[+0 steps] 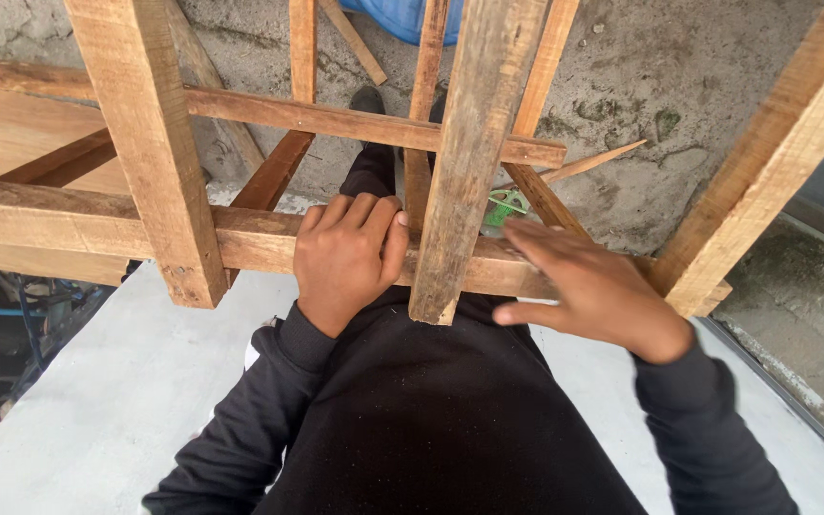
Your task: The person sands the surfaces and edges of a large wooden frame by hand using a piece of sandpaper, moving across different sections of the structure.
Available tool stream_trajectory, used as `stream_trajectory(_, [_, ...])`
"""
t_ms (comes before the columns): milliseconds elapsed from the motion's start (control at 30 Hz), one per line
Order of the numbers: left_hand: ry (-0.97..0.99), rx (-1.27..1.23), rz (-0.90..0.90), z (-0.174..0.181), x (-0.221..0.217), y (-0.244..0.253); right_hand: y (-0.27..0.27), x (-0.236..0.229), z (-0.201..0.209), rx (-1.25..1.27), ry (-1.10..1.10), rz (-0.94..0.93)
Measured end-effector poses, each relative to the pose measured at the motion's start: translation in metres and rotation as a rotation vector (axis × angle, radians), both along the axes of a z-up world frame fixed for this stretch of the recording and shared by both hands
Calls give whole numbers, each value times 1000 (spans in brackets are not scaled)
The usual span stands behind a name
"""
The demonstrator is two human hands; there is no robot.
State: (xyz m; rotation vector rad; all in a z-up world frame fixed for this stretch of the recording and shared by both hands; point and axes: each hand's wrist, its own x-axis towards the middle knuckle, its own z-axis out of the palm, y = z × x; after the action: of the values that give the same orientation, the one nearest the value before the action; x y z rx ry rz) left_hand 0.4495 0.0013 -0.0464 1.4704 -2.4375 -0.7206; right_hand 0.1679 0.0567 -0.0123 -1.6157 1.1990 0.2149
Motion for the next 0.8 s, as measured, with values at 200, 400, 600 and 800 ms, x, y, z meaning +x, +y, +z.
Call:
stream_trajectory(200, [2, 4, 13, 0, -2, -1, -5, 14, -12, -30, -185, -13])
stream_trajectory(400, [-6, 31, 11, 0, -2, 0, -2, 8, -16, -16, -246, 6])
stream_trajectory(600, [0, 12, 28, -1, -3, 0, -6, 2, -16, 10, -278, 4])
stream_trajectory(800, [263, 149, 35, 12, 14, 0, -19, -4, -32, 369, -303, -112])
